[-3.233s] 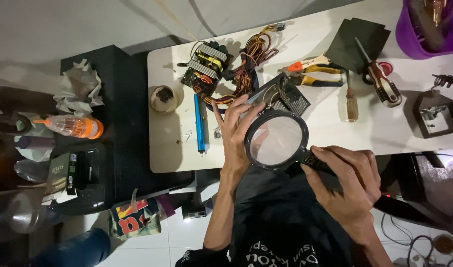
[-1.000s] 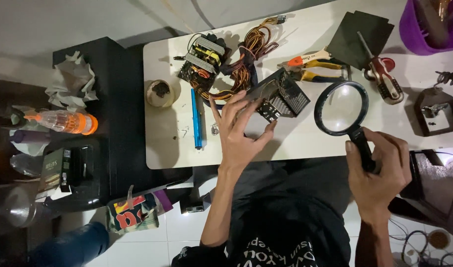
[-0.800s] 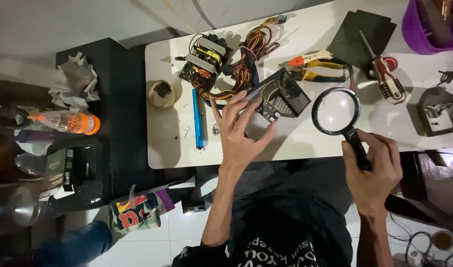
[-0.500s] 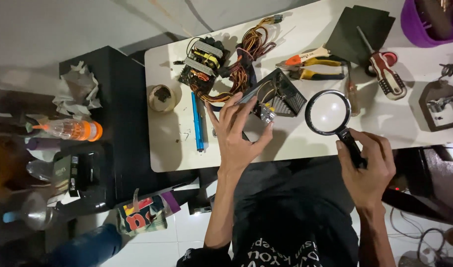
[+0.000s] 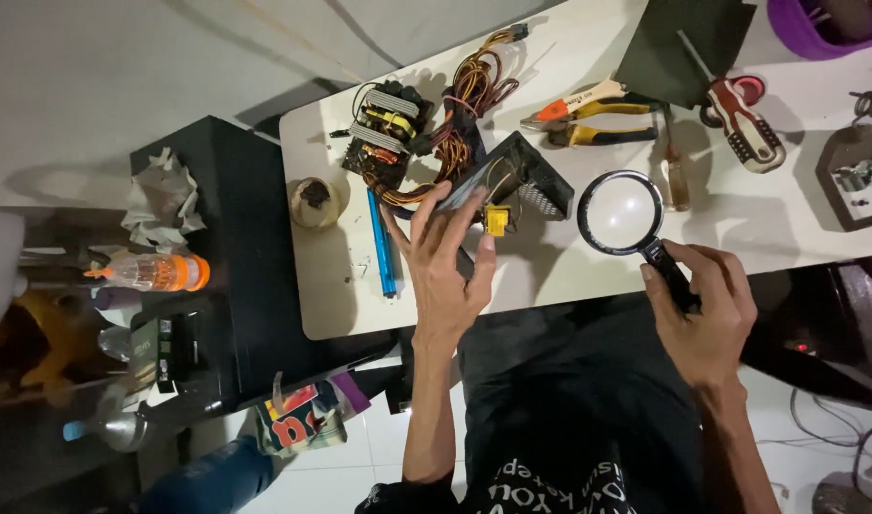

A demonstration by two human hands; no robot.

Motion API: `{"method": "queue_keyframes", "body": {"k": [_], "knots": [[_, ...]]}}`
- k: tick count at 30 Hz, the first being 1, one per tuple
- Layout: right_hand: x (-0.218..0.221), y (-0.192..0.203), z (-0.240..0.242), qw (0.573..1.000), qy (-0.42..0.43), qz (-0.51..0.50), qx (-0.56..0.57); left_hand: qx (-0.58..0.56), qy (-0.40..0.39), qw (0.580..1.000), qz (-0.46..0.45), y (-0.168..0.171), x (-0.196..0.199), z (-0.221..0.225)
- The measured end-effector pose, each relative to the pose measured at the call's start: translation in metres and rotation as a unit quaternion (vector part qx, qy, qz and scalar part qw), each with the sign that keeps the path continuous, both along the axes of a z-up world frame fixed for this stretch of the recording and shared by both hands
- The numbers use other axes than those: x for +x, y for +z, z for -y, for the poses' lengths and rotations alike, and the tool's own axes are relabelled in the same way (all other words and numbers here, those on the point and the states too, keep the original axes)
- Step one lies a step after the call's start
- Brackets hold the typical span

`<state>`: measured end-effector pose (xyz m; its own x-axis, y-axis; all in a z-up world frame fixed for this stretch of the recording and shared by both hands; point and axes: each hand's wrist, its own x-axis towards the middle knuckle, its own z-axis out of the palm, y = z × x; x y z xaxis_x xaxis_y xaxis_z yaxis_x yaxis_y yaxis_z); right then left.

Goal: Repairing an electronic device by soldering and desoldering components on a circuit board using various tools.

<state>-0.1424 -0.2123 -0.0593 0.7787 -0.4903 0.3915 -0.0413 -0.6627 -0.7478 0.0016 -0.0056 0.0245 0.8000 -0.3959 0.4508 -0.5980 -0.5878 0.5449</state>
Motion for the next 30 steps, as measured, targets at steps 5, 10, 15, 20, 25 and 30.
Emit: {"method": "queue_keyframes", "body": {"k": [5,10,15,20,25,30], "knots": [[0.001,-0.003,0.0,1.0,-0.002,-0.003,0.007,0.007,-0.009,1.0,-0.022,0.01,-0.001,0.003],[0.003,0.0,0.0,1.0,0.01,-0.017,0.018,0.005,-0.004,0.999,-0.044,0.007,-0.002,0.002],[0.004,-0.001,0.006,0.999,-0.002,-0.035,-0.037,-0.008,0.005,0.998,-0.067,0.006,-0.002,0.003],[0.005,-0.007,0.014,0.99,-0.01,-0.105,-0.092,-0.037,0.026,0.995,-0.086,-0.001,-0.003,0.003],[0.005,-0.008,0.011,0.988,-0.016,-0.132,-0.081,-0.035,0.048,0.996,-0.063,-0.004,-0.004,0.006],[0.007,-0.005,0.011,0.987,-0.005,-0.139,-0.083,-0.016,0.056,0.997,-0.045,-0.006,-0.001,0.008]]}}
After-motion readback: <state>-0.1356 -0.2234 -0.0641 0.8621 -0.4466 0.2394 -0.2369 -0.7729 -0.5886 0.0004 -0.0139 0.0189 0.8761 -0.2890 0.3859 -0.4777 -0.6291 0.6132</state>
